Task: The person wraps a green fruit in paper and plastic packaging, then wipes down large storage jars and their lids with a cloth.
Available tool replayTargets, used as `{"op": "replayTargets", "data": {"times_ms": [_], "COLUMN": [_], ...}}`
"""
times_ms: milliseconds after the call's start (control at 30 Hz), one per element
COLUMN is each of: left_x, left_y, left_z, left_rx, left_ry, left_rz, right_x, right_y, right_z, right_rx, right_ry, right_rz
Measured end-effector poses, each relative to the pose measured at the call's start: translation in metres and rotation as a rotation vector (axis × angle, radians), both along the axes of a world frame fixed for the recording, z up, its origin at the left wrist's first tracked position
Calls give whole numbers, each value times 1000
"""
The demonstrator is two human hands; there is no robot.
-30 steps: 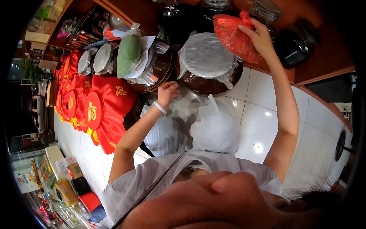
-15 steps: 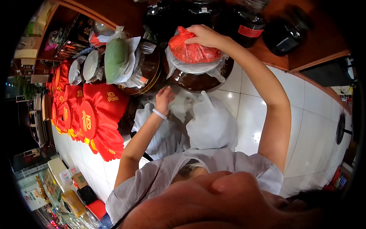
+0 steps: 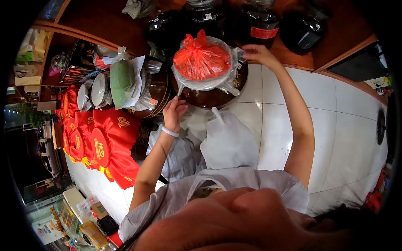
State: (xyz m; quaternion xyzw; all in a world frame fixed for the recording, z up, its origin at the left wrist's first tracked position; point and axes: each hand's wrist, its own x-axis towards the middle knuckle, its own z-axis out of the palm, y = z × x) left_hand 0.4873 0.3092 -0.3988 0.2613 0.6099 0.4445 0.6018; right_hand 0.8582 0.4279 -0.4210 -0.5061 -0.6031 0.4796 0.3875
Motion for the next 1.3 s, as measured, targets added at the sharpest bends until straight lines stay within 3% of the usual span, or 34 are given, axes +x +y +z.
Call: {"op": "replayTargets", "data": {"times_ms": [67, 133, 167, 333, 400, 433, 467, 533, 600, 667, 733, 800, 833, 867, 967, 1000, 1067, 1100, 1133, 1200, 1267, 1300], "left_x": [7, 4, 4, 7, 4, 21, 33, 64, 95, 120, 133, 135, 134, 129, 109, 95, 60, 48, 35, 13, 4, -2], "left_y": [3, 4, 6, -5, -15, -21, -23, -17, 1, 13, 18, 20, 20, 17, 4, -5, -30, -43, -52, -59, -53, -50], "left_z": [6, 1, -1, 2, 2, 10, 20, 37, 47, 41, 34, 26, 25, 25, 30, 24, -6, -16, -27, -46, -53, -56], "left_rx": [80, 98, 125, 77, 145, 218, 195, 397, 804, 929, 1056, 1120, 1174, 1163, 693, 687, 658, 527, 400, 261, 35, -6], "left_ry": [-50, -70, -97, -50, 170, 277, 244, 544, 970, 1095, 1219, 1290, 1262, 1280, 837, 838, 611, 445, 282, 340, 276, 270], "left_rz": [-44, -53, -52, 37, -173, -266, -437, -654, -831, -862, -885, -881, -859, -844, -976, -961, -541, -354, -165, -101, 144, 76], "right_x": [-4, -1, 0, -7, -10, -14, -16, -19, -25, -29, -31, -33, -32, -29, -11, -7, 7, 9, -1, -19, -35, -43], "right_y": [-5, 1, 5, 4, 1, -1, 3, 21, 34, 46, 52, 60, 63, 66, 70, 65, 64, 71, 61, 68, 79, 83], "right_z": [-7, -11, -11, -14, -21, -14, -15, -19, -22, -28, -38, -42, -42, -41, -36, -34, -27, -32, -10, -11, -28, -42], "right_rx": [-47, 177, 219, 132, 178, 214, 212, 351, 472, 655, 669, 486, 622, 760, 421, 318, 186, 318, 227, 196, 140, 89], "right_ry": [117, -225, -232, -7, -17, -148, -143, -300, -352, -464, -411, -136, -249, -359, -198, -146, 6, -74, -119, -10, -18, -24], "right_rz": [12, -143, -183, -12, -22, -107, -109, -134, -188, -211, -200, -192, -162, -127, 3, -10, -19, -73, -111, -83, -106, -140]}}
